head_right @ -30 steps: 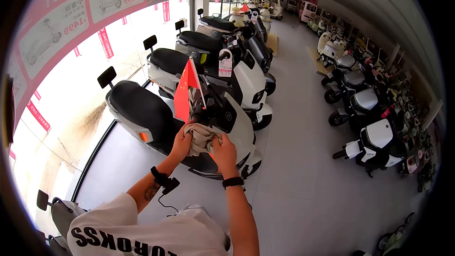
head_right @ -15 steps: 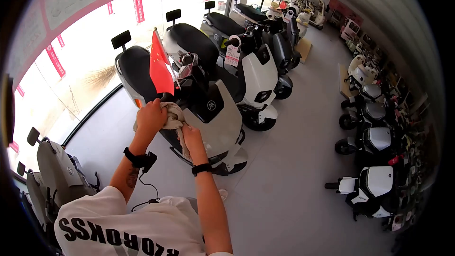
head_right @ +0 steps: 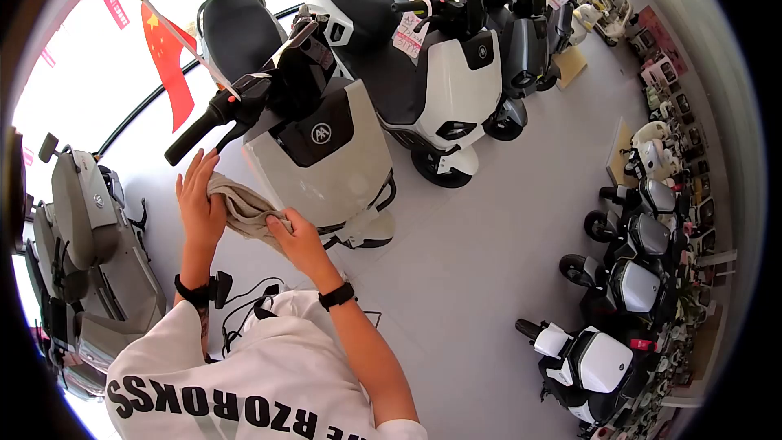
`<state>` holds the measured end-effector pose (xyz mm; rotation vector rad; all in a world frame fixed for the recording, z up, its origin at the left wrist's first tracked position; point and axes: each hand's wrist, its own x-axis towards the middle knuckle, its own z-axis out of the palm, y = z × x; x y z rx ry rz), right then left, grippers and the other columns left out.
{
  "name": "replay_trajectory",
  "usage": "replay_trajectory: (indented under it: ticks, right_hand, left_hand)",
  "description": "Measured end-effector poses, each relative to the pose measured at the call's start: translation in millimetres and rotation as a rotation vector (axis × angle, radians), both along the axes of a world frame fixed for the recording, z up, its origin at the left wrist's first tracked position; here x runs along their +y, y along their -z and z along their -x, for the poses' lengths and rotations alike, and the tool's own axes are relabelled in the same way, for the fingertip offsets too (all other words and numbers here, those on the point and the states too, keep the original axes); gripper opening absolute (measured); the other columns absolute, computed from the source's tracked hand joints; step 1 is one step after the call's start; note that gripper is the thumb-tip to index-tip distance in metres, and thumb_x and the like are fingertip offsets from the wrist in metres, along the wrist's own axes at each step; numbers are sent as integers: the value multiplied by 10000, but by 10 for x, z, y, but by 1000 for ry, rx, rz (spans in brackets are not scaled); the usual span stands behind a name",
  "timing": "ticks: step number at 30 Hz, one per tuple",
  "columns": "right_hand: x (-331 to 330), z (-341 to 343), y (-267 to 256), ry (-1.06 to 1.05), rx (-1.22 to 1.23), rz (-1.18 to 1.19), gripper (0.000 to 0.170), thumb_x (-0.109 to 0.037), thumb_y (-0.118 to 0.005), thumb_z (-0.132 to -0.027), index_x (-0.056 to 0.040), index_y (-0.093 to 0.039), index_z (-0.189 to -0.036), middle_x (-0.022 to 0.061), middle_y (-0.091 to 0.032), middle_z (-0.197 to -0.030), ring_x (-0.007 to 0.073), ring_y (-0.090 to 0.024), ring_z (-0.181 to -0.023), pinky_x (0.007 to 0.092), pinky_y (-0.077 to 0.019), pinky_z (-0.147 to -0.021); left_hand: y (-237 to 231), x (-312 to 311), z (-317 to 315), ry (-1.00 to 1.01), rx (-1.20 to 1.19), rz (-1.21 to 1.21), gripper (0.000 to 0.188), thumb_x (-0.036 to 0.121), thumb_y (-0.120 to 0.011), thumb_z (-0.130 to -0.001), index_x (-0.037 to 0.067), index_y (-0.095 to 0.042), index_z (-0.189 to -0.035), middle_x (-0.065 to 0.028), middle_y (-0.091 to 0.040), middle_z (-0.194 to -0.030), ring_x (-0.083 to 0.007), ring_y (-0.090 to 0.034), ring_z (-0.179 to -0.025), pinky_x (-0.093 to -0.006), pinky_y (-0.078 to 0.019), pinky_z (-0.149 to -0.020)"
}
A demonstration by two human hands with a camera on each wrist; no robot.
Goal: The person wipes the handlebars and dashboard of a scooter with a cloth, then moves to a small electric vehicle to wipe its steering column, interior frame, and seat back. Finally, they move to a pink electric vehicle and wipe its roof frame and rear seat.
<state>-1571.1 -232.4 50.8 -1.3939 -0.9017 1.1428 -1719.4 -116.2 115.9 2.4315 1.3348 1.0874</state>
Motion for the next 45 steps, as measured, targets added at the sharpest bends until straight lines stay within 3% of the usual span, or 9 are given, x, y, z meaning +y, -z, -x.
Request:
replay_trajectory:
  ticks: [6, 9, 19, 24, 27, 30, 35, 43, 45]
  right_hand:
    - [-224, -398, 777, -18, 313, 5, 327, -314, -644, -958, -19, -589, -1088, 18, -582, -744, 75, -492, -687, 238, -423, -603]
    - [-461, -857, 1084, 38, 106, 67, 347, -291, -665, -939, -15, -607, -1141, 47, -639, -823, 101, -543, -742, 256, -467, -670]
    - [-1265, -3299, 1225, 395, 156, 27, 271, -208, -674, -912, -8, -666, -1096, 48, -677, -949, 107, -601, -838, 256, -499, -763]
    - [-1127, -3889, 1276, 464, 257, 33, 299, -205, -668, -915, 12, -635, -1118, 53, -679, -996, 110, -609, -871, 258, -503, -775]
    - [-1137, -4146, 1436, 361, 276, 89, 325, -212, -671, -917, -10, -615, -1164, 37, -662, -987, 107, -606, -867, 242, -501, -769]
    - [-986, -4722, 1344, 123, 57, 214, 385, -266, -684, -906, -6, -598, -1176, 71, -668, -986, 134, -609, -858, 274, -503, -767]
    - [-50, -6313, 1101, -31, -297, 208, 417, -314, -668, -900, -12, -576, -1172, 166, -678, -946, 246, -637, -855, 343, -505, -772]
    - [1030, -8174, 1142, -109, -526, 201, 368, -288, -680, -897, -16, -575, -1122, 185, -694, -928, 304, -665, -844, 383, -509, -752]
    - [1003, -8262, 1201, -169, -441, 260, 381, -302, -685, -894, -10, -573, -1113, 197, -690, -941, 318, -665, -859, 387, -508, -757]
  left_hand:
    - [276, -469, -340, 278, 37, 147, 456, 9, -524, -748, 79, -604, -1191, -160, -677, -1116, -362, -631, -1048, -470, -423, -994]
    - [731, -537, -737, 93, 30, 366, 390, 41, -559, -777, 76, -615, -1161, -174, -683, -1009, -389, -636, -937, -426, -501, -833]
    - [1426, -765, -2437, 314, 335, 674, 211, 202, -589, -859, 67, -646, -1010, -188, -687, -927, -399, -643, -857, -455, -507, -736]
    - [1660, -765, -3135, 218, 30, 689, 232, 230, -578, -893, 28, -644, -984, -170, -694, -893, -311, -664, -802, -405, -507, -718]
    - [1907, -600, -3769, -65, -634, 1133, 226, 236, -573, -929, 36, -646, -1005, -89, -689, -962, -235, -657, -845, -371, -523, -740]
    - [1874, -447, -4649, -127, -1176, 1487, 246, 260, -527, -992, 52, -616, -1089, -71, -675, -1006, -235, -655, -923, -389, -541, -814]
    - [2273, 224, -6136, -294, -1638, 1445, 253, 225, -481, -1017, 49, -561, -1180, -95, -639, -1132, -245, -637, -1013, -426, -536, -853]
    - [2582, 851, -7551, -455, -1375, 1122, 348, 306, -475, -1019, -2, -550, -1164, -152, -643, -1065, -280, -674, -898, -409, -567, -740]
    - [2502, 770, -7669, -619, -1426, 1088, 355, 347, -553, -967, 2, -585, -1042, -75, -631, -935, -187, -622, -815, -341, -502, -700]
